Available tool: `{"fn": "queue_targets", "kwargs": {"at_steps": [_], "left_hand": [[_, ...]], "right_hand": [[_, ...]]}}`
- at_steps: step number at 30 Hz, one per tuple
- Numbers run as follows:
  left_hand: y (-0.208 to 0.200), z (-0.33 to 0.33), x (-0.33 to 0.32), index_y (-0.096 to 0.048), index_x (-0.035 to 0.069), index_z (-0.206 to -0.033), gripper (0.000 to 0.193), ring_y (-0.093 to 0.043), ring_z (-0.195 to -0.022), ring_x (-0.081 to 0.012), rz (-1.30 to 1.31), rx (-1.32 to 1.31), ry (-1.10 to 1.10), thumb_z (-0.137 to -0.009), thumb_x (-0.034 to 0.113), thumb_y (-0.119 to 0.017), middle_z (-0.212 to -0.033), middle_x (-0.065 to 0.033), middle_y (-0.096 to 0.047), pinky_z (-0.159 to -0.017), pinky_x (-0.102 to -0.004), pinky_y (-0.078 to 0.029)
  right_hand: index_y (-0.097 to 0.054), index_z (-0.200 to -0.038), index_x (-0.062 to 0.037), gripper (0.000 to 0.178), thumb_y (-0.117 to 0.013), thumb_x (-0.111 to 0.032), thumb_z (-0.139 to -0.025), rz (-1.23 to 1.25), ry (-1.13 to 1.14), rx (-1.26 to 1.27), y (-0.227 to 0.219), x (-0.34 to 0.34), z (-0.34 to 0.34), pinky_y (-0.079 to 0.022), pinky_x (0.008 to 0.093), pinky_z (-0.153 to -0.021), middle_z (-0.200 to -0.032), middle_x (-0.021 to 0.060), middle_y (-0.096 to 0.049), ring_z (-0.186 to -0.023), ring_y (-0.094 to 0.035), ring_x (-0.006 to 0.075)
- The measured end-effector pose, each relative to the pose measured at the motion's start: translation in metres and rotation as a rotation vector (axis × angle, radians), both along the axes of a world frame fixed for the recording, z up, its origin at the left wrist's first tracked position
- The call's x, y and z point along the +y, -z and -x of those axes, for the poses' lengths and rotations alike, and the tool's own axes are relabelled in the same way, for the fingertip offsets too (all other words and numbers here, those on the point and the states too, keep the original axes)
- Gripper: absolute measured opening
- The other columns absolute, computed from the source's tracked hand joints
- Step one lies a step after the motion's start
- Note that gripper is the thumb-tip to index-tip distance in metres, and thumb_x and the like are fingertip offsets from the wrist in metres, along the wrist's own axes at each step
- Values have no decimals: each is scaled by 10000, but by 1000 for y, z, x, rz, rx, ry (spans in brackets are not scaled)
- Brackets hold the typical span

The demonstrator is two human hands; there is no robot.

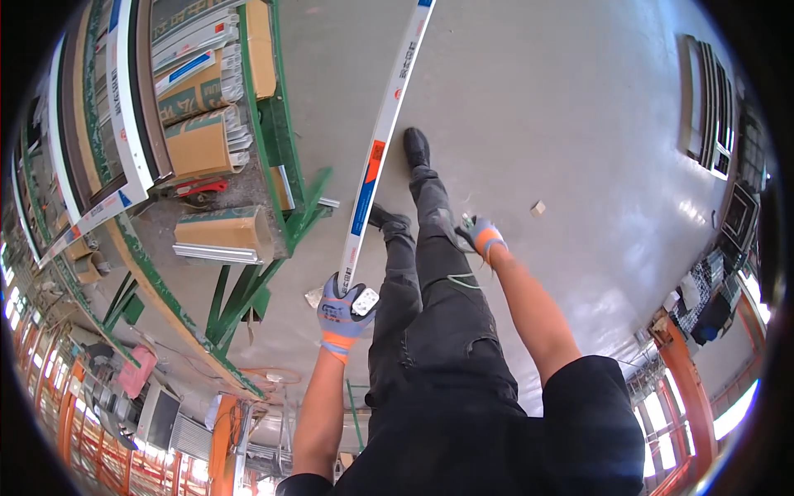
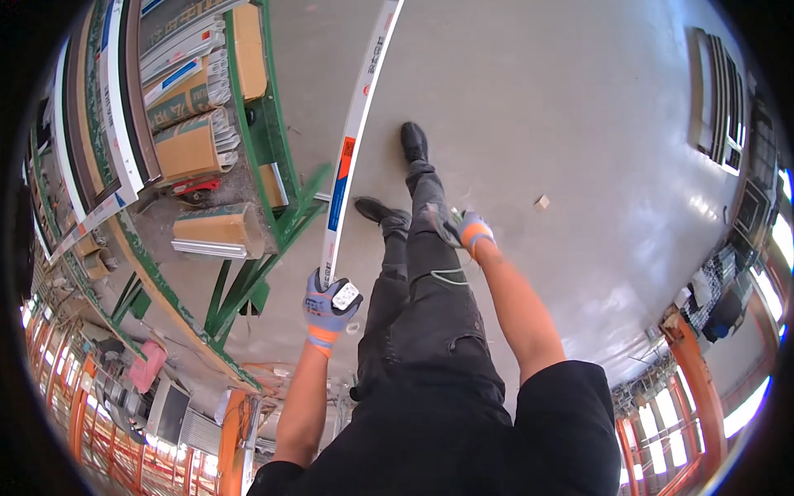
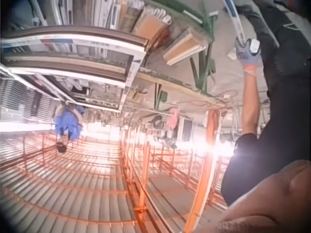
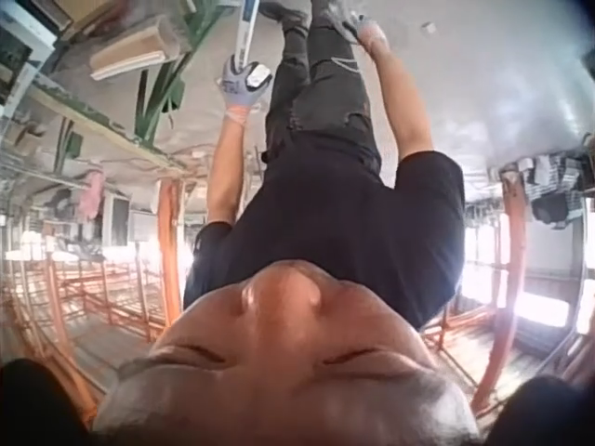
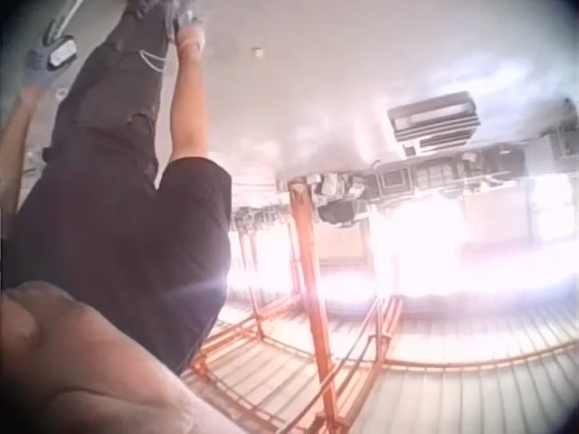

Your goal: The recorder is seen assembling large window frame profiles and moving completed or semi-completed frames across a factory floor.

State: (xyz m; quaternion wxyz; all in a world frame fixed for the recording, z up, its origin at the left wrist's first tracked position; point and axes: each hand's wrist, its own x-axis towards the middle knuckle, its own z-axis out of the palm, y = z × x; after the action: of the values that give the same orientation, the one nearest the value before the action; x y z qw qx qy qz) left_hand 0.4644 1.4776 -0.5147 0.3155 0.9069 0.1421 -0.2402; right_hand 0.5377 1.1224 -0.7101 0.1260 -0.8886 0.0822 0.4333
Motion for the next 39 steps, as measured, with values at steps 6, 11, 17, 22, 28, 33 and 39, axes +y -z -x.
{"fn": "queue_targets", "kwargs": {"at_steps": [6,11,17,22,28,33,39], "left_hand": [[9,9,2,-719,137,-974,463,-584,-1011,-327,-11,133,41,-575,329,-854,-1148,-172,-549,-872,-399,-513],[33,-1,-15,-707,143,-974,441,-582,-1013,-318,56,168,39,-595,324,-837,-1135,-142,-566,-880,-400,-507],[26,27,-25,-703,126,-978,457,-576,-1028,-317,15,157,76,-586,312,-845,-1155,-145,-564,-880,-401,-508],[31,27,-46,-719,138,-977,475,-586,-1003,-344,57,141,-16,-566,339,-846,-1166,-173,-548,-869,-420,-509],[37,34,-53,-721,136,-960,441,-587,-1001,-334,44,93,-36,-579,325,-840,-1130,-153,-570,-863,-408,-507],[34,52,-38,-720,135,-971,451,-585,-1013,-340,57,173,-79,-586,340,-837,-1148,-166,-563,-873,-418,-506],[28,57,-20,-711,153,-1016,509,-572,-1044,-351,-4,172,30,-564,345,-841,-1180,-194,-543,-874,-422,-512]], "right_hand": [[-667,-1048,-75,459,-668,-467,-811,-95,79,384,-48,28,8,-489,456,-866,-1044,203,-677,-1015,-634,379],[-658,-1022,-23,356,-718,-281,-785,-82,421,8,-15,-5,1,-510,356,-673,-861,139,-683,-725,-659,255],[-624,-1057,-47,231,-619,-101,-832,-615,1491,-195,-74,19,-65,-390,260,-472,-700,10,-548,-576,-518,107],[-651,-995,-90,219,-603,-276,-889,-549,1761,366,-25,-19,-11,-417,327,-503,-775,75,-641,-591,-543,193],[-599,-1124,-67,342,-602,-309,-883,-109,172,159,-41,17,12,-507,411,-754,-933,167,-679,-834,-649,331],[-559,-1214,-92,428,-616,-338,-868,-202,-362,212,-88,41,-11,-469,399,-910,-1224,135,-581,-1130,-568,286],[-604,-1170,-59,400,-637,-319,-868,-136,-191,243,-71,41,7,-500,384,-827,-1058,167,-655,-925,-639,331]]}}
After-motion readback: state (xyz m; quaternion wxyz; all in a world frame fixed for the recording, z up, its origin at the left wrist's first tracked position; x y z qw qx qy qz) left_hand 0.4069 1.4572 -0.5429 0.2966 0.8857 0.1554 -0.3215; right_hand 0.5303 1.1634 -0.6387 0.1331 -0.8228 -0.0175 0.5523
